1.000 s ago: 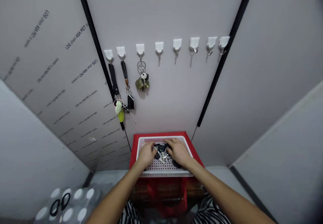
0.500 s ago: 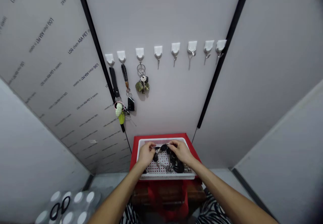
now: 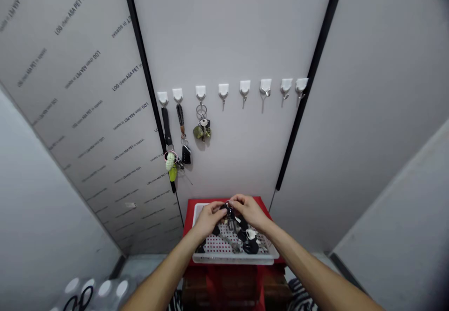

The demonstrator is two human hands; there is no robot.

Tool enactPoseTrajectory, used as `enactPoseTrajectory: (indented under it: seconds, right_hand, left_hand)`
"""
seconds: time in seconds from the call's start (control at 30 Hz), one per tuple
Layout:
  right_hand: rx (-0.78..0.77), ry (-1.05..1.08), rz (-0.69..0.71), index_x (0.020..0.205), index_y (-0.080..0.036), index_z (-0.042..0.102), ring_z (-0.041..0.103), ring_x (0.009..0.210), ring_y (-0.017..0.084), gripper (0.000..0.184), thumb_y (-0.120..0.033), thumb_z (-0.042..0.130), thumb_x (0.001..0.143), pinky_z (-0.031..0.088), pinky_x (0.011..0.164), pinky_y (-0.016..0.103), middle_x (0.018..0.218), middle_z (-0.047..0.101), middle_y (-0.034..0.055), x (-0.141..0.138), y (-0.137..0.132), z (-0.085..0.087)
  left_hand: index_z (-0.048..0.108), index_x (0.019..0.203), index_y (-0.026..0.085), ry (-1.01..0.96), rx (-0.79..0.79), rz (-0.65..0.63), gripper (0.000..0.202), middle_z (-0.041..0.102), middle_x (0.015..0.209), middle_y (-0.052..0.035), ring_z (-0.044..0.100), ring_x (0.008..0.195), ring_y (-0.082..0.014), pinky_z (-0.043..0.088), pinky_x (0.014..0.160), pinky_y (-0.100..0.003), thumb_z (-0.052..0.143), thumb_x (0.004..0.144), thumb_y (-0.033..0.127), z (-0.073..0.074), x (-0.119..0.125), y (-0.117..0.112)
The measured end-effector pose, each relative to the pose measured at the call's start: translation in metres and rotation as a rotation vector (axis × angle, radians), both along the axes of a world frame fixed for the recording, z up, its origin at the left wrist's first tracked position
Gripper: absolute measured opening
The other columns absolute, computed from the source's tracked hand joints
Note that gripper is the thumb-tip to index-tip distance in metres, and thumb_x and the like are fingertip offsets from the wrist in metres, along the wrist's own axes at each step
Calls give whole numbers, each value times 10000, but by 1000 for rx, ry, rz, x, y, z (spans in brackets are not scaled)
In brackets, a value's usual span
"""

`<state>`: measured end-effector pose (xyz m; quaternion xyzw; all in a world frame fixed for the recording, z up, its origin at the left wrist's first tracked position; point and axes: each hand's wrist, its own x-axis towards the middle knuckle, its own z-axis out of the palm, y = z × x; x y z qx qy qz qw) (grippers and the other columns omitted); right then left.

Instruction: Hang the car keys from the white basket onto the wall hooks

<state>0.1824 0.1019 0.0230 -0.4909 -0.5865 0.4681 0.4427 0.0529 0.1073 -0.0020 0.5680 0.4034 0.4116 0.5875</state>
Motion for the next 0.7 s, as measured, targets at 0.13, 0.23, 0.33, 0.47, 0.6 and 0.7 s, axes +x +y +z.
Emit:
enactPoseTrajectory:
  seconds: [0.13,0.23,0.33,0.47,0.6,0.7]
  right_hand:
    - [-58,62,-13,552,-141,444,357,414,41,223,-359,475,585,286,407,169,461,403,-59,-1,1,-4]
    - [-131,177,30,572,-158,405,374,393,46,258,-408,463,585,313,398,180,447,389,-69,-2,1,-6]
    - [-203,305,56,594,-169,382,407,405,54,278,-429,476,569,361,422,206,468,408,-70,-3,-1,-4]
    - [-250,416,24,595,-172,361,427,423,51,273,-404,501,558,379,456,210,481,431,-68,-4,-1,-2]
    - [-227,466,-24,593,-172,363,424,427,55,262,-388,505,557,368,451,203,485,440,-60,-8,-1,-4]
    - [-157,421,-82,582,-162,391,399,424,46,241,-370,512,556,339,428,178,487,439,-55,-11,-1,-4]
  left_hand:
    - [506,770,126,-48,-105,29,283,528,565,17,452,474,-55,338,439,-167,541,554,304,8,-2,-1]
    - [470,834,152,-163,-208,26,353,536,601,16,478,473,-56,365,469,-182,559,537,320,15,-4,-3]
    - [430,886,182,-337,-303,38,350,559,674,-8,532,552,-90,396,536,-216,492,591,360,24,-9,-4]
    - [445,848,167,-405,-232,11,295,567,800,-50,534,720,-127,392,617,-229,507,584,282,28,-11,-6]
    - [470,752,136,-142,-130,103,280,551,667,-7,497,567,-79,349,487,-176,574,493,156,16,-3,-7]
    - [465,694,131,-38,-169,112,190,483,524,40,440,443,-52,315,434,-172,537,528,187,5,2,-7]
